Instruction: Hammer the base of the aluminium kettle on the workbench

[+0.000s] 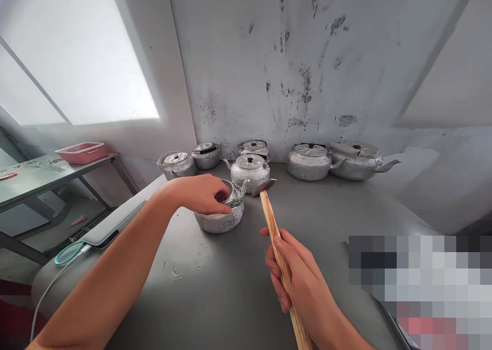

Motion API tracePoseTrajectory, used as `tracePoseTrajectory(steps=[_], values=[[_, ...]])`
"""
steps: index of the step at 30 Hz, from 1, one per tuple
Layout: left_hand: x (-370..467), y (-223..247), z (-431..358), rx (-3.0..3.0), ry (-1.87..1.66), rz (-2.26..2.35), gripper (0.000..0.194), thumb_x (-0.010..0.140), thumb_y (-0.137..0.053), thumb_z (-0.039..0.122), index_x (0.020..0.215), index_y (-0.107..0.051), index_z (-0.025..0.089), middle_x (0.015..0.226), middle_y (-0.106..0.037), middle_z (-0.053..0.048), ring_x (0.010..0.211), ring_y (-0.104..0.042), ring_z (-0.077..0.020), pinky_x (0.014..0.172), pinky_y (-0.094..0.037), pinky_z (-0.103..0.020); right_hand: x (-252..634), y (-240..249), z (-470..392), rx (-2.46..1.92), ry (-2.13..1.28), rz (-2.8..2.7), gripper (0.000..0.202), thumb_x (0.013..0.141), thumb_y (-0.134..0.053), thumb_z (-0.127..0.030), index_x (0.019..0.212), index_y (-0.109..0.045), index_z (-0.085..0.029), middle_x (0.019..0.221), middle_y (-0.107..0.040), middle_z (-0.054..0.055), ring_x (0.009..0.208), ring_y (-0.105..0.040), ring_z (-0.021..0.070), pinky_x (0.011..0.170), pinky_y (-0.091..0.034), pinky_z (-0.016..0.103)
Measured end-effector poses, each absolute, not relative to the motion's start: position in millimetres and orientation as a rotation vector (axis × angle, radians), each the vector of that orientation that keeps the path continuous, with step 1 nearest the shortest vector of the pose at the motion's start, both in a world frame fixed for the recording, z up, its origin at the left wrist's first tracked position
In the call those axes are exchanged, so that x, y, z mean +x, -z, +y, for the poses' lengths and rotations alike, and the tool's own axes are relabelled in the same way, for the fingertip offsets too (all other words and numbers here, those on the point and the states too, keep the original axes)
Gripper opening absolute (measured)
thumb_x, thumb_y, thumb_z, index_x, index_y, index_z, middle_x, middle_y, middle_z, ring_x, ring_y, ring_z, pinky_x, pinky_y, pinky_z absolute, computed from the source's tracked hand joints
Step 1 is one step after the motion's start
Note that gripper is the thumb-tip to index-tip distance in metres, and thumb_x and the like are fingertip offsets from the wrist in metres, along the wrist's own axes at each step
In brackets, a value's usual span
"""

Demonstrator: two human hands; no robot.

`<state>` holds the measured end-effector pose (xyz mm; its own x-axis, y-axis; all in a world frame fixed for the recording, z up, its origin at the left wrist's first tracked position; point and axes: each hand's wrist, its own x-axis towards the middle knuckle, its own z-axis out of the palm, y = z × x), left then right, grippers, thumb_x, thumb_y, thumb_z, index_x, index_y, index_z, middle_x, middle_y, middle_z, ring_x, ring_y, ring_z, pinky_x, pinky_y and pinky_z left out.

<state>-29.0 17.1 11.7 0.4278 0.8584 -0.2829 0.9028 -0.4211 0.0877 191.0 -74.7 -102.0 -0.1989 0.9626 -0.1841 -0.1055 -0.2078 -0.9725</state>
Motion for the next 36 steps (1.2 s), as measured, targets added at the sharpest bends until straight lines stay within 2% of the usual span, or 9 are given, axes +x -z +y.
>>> tracePoseTrajectory(steps=[3, 7, 11, 15, 21, 26, 31, 34, 36], values=[[-30, -10, 18, 2.497, 0.270, 1.482, 0.026, 0.076, -0.057, 0.043, 0.065, -0.050, 0.021, 0.071, -0.060, -0.002, 0.062, -0.051, -0.0173, 0.051, -0.031, -0.029, 191, 102, -75, -1.169, -1.546, -1.152, 0.038, 0.096, -0.043, -0.053, 0.116, -0.055, -0.023, 0.057, -0.041, -0.011, 0.031, -0.033, 0.0063, 0.031, -0.036, 0.020], [-42, -13, 20, 2.492, 0.290, 1.363, 0.010, 0.073, -0.061, 0.031, 0.079, -0.064, 0.023, 0.083, -0.067, 0.000, 0.073, -0.059, -0.0178, 0.057, -0.037, -0.027, 191, 100, -77, -1.163, -1.539, -1.122, 0.037, 0.095, -0.045, -0.053, 0.116, -0.055, -0.025, 0.058, -0.041, -0.010, 0.032, -0.032, 0.0068, 0.032, -0.036, 0.021], [-51, -14, 25, 2.452, 0.312, 1.518, 0.037, 0.068, -0.060, 0.018, 0.103, -0.071, 0.027, 0.110, -0.072, 0.000, 0.093, -0.065, -0.0198, 0.070, -0.045, -0.024, 191, 95, -78, -1.180, -1.442, -1.101, 0.035, 0.096, -0.044, -0.051, 0.116, -0.056, -0.025, 0.058, -0.041, -0.010, 0.033, -0.034, 0.0069, 0.033, -0.037, 0.020], [-53, -13, 28, 2.426, 0.288, 1.543, 0.052, 0.068, -0.065, 0.021, 0.120, -0.069, 0.028, 0.125, -0.068, -0.001, 0.106, -0.065, -0.0208, 0.076, -0.048, -0.023, 190, 95, -78, -1.190, -1.439, -1.098, 0.035, 0.096, -0.043, -0.052, 0.114, -0.057, -0.025, 0.057, -0.040, -0.010, 0.033, -0.033, 0.0066, 0.033, -0.038, 0.020], [-56, -13, 28, 2.492, 0.252, 1.500, 0.057, 0.067, -0.058, 0.008, 0.118, -0.071, 0.032, 0.123, -0.069, 0.002, 0.107, -0.064, -0.0187, 0.082, -0.047, -0.022, 192, 102, -75, -1.142, -1.509, -1.080, 0.034, 0.096, -0.046, -0.052, 0.115, -0.056, -0.026, 0.057, -0.042, -0.011, 0.032, -0.032, 0.0065, 0.032, -0.038, 0.021], [-58, -14, 29, 2.472, 0.247, 1.653, 0.062, 0.066, -0.052, 0.001, 0.111, -0.074, 0.036, 0.129, -0.065, 0.000, 0.109, -0.063, -0.0212, 0.070, -0.046, -0.022, 193, 102, -74, -1.140, -1.520, -1.064, 0.033, 0.096, -0.046, -0.050, 0.116, -0.056, -0.025, 0.057, -0.043, -0.011, 0.031, -0.033, 0.0062, 0.031, -0.038, 0.020], [-62, -18, 30, 2.482, 0.170, 1.777, 0.060, 0.072, -0.054, 0.008, 0.126, -0.066, 0.033, 0.135, -0.061, -0.003, 0.110, -0.061, -0.0231, 0.074, -0.047, -0.024, 193, 102, -74, -1.140, -1.530, -1.064, 0.034, 0.097, -0.045, -0.051, 0.115, -0.056, -0.025, 0.057, -0.043, -0.011, 0.031, -0.034, 0.0060, 0.031, -0.038, 0.020], [-59, -17, 30, 2.372, 0.196, 1.979, 0.052, 0.082, -0.055, 0.025, 0.134, -0.058, 0.030, 0.134, -0.063, -0.006, 0.109, -0.063, -0.0253, 0.075, -0.049, -0.027, 192, 102, -74, -1.143, -1.527, -1.064, 0.035, 0.096, -0.045, -0.053, 0.115, -0.056, -0.025, 0.057, -0.043, -0.011, 0.031, -0.034, 0.0059, 0.031, -0.037, 0.020], [-56, -15, 31, 2.270, 0.222, 2.128, 0.046, 0.088, -0.050, 0.040, 0.128, -0.062, 0.022, 0.126, -0.067, -0.013, 0.105, -0.065, -0.0305, 0.075, -0.051, -0.032, 193, 102, -74, -1.142, -1.531, -1.065, 0.035, 0.096, -0.046, -0.053, 0.115, -0.056, -0.025, 0.057, -0.043, -0.011, 0.031, -0.034, 0.0060, 0.031, -0.037, 0.020]])
